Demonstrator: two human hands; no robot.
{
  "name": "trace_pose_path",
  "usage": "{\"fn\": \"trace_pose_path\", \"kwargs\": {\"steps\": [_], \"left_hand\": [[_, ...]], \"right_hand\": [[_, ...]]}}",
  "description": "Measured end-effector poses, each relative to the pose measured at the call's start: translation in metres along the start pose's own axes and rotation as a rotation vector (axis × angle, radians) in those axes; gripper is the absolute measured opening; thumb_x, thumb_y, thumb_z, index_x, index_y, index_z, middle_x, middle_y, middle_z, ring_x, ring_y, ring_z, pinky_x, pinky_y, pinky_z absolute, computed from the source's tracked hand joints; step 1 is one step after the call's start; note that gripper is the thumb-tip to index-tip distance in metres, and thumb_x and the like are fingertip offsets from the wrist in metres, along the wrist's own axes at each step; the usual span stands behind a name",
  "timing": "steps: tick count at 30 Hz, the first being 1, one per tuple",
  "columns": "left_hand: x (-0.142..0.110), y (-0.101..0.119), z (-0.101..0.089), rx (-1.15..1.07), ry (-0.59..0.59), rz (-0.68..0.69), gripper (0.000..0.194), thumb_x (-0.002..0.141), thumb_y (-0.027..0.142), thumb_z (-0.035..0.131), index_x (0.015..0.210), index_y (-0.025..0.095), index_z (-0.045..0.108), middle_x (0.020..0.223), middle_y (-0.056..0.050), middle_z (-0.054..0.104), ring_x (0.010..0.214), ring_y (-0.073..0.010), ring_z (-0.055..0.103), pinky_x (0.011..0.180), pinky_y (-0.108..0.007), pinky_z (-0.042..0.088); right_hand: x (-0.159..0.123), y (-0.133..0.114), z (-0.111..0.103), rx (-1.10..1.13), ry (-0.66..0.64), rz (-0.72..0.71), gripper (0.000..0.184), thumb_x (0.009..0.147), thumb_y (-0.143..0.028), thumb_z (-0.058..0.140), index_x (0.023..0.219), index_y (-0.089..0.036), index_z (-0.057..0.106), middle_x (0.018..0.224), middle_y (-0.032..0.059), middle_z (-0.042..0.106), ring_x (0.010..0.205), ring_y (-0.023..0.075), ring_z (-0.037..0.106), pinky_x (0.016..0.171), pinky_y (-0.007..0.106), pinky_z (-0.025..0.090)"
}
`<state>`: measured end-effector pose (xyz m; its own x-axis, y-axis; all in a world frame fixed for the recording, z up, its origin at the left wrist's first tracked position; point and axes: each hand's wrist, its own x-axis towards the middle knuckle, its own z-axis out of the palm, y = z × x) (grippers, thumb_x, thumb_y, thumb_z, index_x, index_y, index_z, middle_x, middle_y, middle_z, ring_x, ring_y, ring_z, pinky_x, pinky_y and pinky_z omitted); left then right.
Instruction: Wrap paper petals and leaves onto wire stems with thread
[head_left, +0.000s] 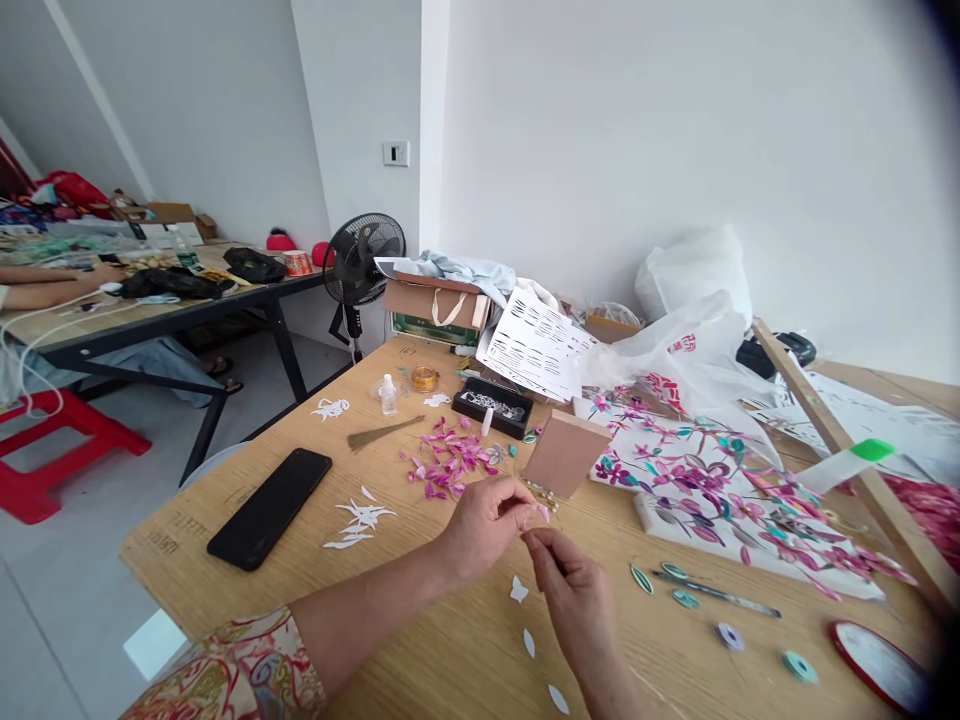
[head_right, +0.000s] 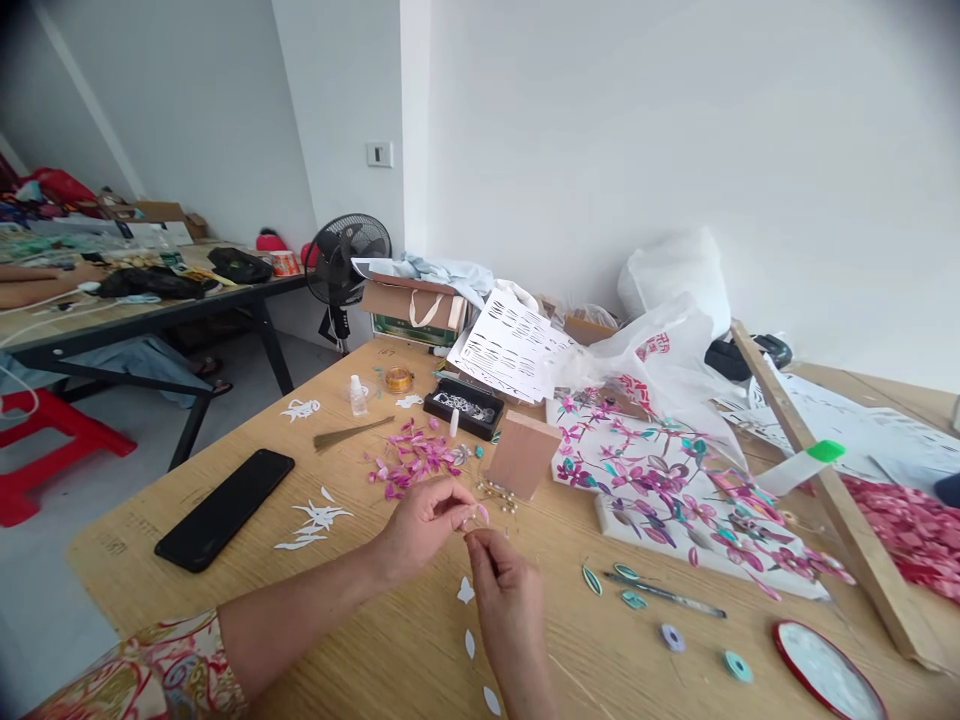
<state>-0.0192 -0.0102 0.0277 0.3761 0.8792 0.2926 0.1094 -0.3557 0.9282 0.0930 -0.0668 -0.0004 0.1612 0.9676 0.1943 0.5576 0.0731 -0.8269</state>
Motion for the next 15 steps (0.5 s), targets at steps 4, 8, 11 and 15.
{"fn": "trace_pose_path", "kwargs": {"steps": [4,8,11,15], "left_hand": [[0.003,-0.008,-0.002,0.376,-0.018,0.210,0.014,0.078,0.013,0.045,0.070,0.015,0.056,0.069,-0.001,0.057,0.069,-0.0112,0.051,0.065,-0.021,0.039],[0.000,-0.011,-0.002,0.486,-0.182,0.336,0.019,0.082,0.016,0.039,0.075,0.014,0.057,0.074,-0.005,0.058,0.072,-0.0132,0.052,0.066,-0.023,0.040],[-0.002,-0.006,-0.001,0.316,-0.306,0.332,0.017,0.080,0.016,0.044,0.074,0.014,0.059,0.072,-0.003,0.058,0.071,-0.0121,0.053,0.067,-0.022,0.041],[-0.004,0.000,0.001,-0.105,-0.295,-0.009,0.011,0.074,0.020,0.054,0.071,0.013,0.061,0.062,0.000,0.055,0.055,-0.0082,0.052,0.055,-0.019,0.042]], "right_hand": [[-0.013,-0.014,0.001,-0.139,0.036,-0.082,0.037,0.082,-0.039,0.034,0.065,-0.017,0.059,0.043,-0.0031,0.047,0.039,0.0097,0.044,0.040,0.018,0.033],[-0.005,-0.028,-0.023,-0.312,0.110,-0.224,0.036,0.082,-0.037,0.035,0.065,-0.018,0.060,0.047,-0.0010,0.055,0.040,0.0096,0.046,0.042,0.018,0.034],[0.014,-0.026,-0.044,-0.358,0.116,-0.204,0.032,0.079,-0.038,0.039,0.067,-0.019,0.061,0.051,-0.0010,0.057,0.045,0.0105,0.048,0.044,0.018,0.035],[0.033,-0.010,-0.049,-0.205,0.067,-0.066,0.032,0.076,-0.042,0.042,0.066,-0.017,0.061,0.049,-0.0025,0.052,0.046,0.0106,0.046,0.043,0.018,0.033]]}}
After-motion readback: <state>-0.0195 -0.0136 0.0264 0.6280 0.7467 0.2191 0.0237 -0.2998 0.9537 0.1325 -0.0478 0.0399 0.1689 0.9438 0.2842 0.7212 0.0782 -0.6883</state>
